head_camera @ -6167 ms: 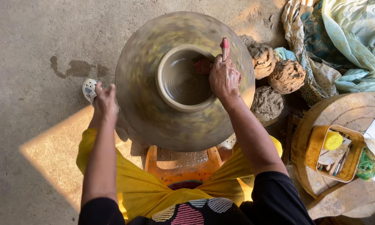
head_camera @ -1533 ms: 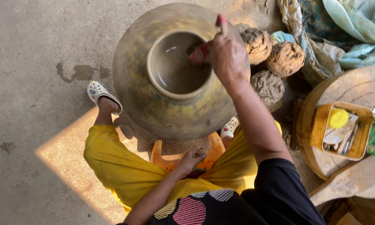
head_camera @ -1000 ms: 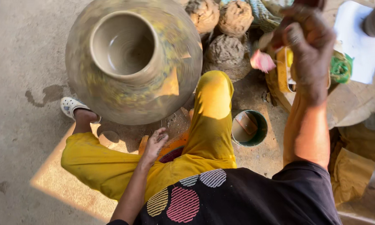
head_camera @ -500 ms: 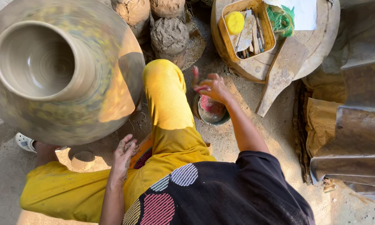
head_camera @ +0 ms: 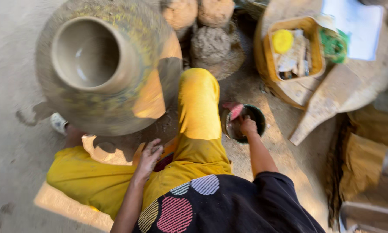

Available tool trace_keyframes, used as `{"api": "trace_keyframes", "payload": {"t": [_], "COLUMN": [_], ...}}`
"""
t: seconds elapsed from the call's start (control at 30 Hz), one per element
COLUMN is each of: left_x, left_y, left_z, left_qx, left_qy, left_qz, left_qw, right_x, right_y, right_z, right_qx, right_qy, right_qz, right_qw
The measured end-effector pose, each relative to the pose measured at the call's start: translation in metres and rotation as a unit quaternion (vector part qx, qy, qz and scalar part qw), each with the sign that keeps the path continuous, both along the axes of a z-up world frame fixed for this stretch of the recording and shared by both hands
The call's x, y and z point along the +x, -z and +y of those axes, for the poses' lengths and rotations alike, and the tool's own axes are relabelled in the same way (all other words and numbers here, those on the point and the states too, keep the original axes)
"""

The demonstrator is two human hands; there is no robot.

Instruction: The person shapes a lump of clay on a spinning pottery wheel by hand, using water and a red sponge to smooth the walls of the vessel.

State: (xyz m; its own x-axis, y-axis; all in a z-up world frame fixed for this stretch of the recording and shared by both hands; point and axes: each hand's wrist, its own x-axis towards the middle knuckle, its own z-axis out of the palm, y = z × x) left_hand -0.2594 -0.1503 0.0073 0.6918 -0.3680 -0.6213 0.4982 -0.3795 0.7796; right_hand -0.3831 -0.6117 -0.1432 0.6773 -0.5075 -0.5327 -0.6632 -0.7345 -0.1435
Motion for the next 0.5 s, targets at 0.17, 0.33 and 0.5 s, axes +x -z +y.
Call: {"api": "trace_keyframes", "payload": {"t": [0.17, 0.33, 0.5], "left_x": [-0.002, 0.006, 0.082], "left_y": [0.007, -0.008, -0.032], "left_z": [-0.004, -0.013, 0.033], "left_qx": [-0.01, -0.051, 0.008], "left_qy": [-0.015, -0.011, -0.23], "left_qz": [0.017, -0.07, -0.327], "left_qw": [1.0, 0.996, 0.917], "right_x": [-0.006, -0.056, -0.05], "right_y": [-0.02, -0.05, -0.132], "right_z": [-0.009, 0.016, -0.023], "right_qx": [-0.029, -0.076, -0.079], "right_qy": [0.03, -0.129, -0.014], "right_qz": [0.04, 0.161, 0.316], "right_qw": [0.998, 0.975, 0.945]}}
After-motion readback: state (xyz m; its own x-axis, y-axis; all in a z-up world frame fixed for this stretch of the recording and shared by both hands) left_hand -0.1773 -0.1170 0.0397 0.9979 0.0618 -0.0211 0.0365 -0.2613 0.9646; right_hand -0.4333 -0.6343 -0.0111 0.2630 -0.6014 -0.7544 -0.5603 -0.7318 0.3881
